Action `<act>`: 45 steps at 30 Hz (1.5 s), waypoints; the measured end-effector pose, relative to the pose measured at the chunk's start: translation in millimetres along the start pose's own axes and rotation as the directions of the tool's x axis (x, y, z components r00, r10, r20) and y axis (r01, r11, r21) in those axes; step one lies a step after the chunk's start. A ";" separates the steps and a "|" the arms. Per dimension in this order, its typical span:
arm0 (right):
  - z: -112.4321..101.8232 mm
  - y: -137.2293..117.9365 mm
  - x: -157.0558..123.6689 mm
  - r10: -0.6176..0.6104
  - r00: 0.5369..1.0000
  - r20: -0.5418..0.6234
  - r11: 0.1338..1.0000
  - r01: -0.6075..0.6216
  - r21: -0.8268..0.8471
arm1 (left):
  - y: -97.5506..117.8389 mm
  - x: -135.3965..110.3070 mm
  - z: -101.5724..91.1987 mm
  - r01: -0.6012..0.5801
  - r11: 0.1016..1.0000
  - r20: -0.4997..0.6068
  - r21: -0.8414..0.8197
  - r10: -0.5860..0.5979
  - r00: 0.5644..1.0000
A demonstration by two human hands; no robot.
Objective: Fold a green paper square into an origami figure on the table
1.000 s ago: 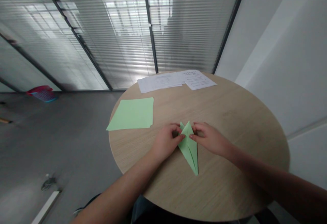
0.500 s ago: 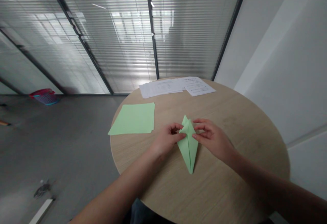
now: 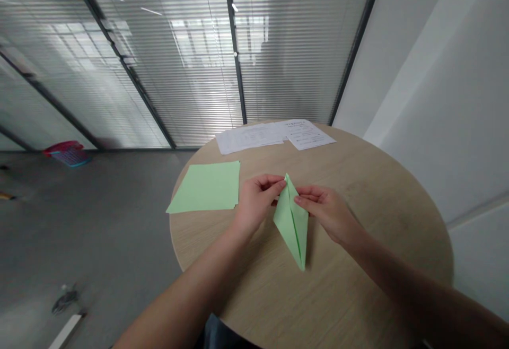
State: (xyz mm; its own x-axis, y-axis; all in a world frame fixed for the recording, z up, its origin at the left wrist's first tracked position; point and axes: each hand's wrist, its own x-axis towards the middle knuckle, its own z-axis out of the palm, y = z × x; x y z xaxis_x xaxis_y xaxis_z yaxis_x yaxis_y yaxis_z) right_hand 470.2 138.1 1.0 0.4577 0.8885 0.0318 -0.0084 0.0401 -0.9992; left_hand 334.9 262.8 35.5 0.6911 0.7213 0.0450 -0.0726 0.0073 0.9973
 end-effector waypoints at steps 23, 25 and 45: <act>6.4 -4.5 -7.3 -0.074 0.997 0.028 0.966 0.079 -0.245 | -16.3 -1.5 3.1 0.051 0.999 0.117 0.013 -0.052 0.992; 6.1 -4.2 -6.9 -0.052 0.998 0.028 0.969 0.057 -0.239 | -17.8 -2.0 2.0 0.067 0.998 0.112 0.006 -0.067 0.991; 5.4 4.3 -8.1 -0.038 0.999 -0.029 0.992 0.034 -0.118 | -20.7 -12.6 9.8 -0.001 0.999 0.060 0.046 -0.002 0.998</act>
State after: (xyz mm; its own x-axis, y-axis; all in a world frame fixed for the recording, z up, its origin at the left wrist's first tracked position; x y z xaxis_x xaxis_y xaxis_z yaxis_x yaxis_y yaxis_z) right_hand 461.7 133.5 -3.5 0.4836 0.8726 0.0685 0.1123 0.0158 -0.9935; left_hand 334.7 246.7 14.8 0.7329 0.6787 0.0468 -0.0402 -0.0255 0.9989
